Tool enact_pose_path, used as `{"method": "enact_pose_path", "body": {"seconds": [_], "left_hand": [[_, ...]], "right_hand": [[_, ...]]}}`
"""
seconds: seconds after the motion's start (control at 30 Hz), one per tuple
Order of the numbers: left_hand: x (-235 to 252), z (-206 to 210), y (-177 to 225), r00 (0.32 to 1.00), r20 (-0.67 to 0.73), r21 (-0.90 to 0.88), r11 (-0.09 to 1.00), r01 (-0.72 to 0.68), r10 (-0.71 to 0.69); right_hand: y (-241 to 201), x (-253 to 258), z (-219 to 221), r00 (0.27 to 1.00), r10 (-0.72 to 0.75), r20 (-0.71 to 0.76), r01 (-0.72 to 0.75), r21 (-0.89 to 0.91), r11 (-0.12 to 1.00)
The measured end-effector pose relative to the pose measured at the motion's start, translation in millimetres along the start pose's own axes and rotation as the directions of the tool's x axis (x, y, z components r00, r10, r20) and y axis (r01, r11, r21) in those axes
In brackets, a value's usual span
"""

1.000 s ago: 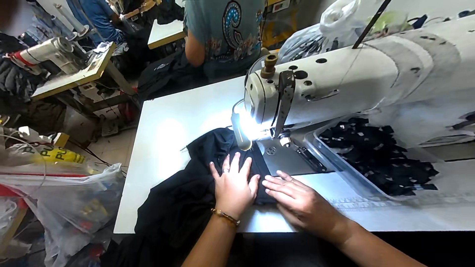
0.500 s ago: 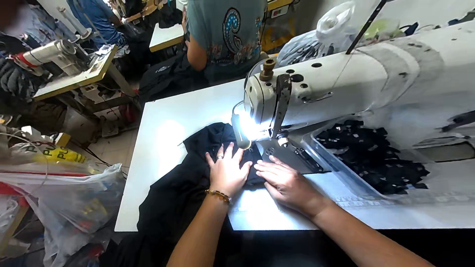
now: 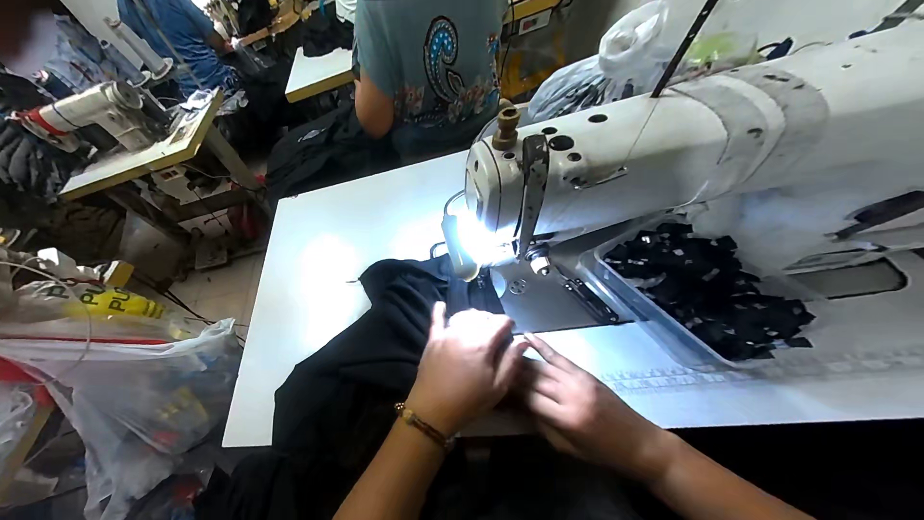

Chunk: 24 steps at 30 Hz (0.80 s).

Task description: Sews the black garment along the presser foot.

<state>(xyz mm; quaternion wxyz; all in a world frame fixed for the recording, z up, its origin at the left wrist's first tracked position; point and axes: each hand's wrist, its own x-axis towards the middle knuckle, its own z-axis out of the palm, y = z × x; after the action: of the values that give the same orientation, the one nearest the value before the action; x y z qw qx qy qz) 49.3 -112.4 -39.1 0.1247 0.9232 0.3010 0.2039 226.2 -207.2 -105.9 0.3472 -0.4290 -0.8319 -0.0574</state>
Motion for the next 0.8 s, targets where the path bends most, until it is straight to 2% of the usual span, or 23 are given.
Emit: {"method": "enact_pose_path", "body": {"seconds": [0.07, 0.1, 0.17, 0.37, 0.8], "left_hand": [[-3, 10, -2, 0.957, 0.162, 0.195, 0.959, 0.208, -0.24], [-5, 15, -3, 0.928, 0.202, 0.263, 0.93, 0.257, -0.313], [-12, 25, -3, 0.908, 0.19, 0.328, 0.895, 0.301, -0.375], [-7, 30, -10, 0.909, 0.162, 0.333, 0.889, 0.315, -0.383], [20, 20, -28, 0.885, 0.235, 0.26, 0.903, 0.341, -0.402]], "right_hand": [[-2, -23, -6, 0.999, 0.03, 0.018, -0.03, -0.001, 1.0], [-2, -30, -8, 0.999, 0.045, 0.025, -0.045, -0.004, 0.999], [0, -32, -10, 0.998, 0.054, 0.034, -0.053, -0.01, 0.999], [9, -22, -2, 0.996, 0.089, 0.009, -0.089, 0.027, 0.996], [23, 1, 6, 0.988, 0.155, -0.006, -0.155, 0.004, 0.988]]}}
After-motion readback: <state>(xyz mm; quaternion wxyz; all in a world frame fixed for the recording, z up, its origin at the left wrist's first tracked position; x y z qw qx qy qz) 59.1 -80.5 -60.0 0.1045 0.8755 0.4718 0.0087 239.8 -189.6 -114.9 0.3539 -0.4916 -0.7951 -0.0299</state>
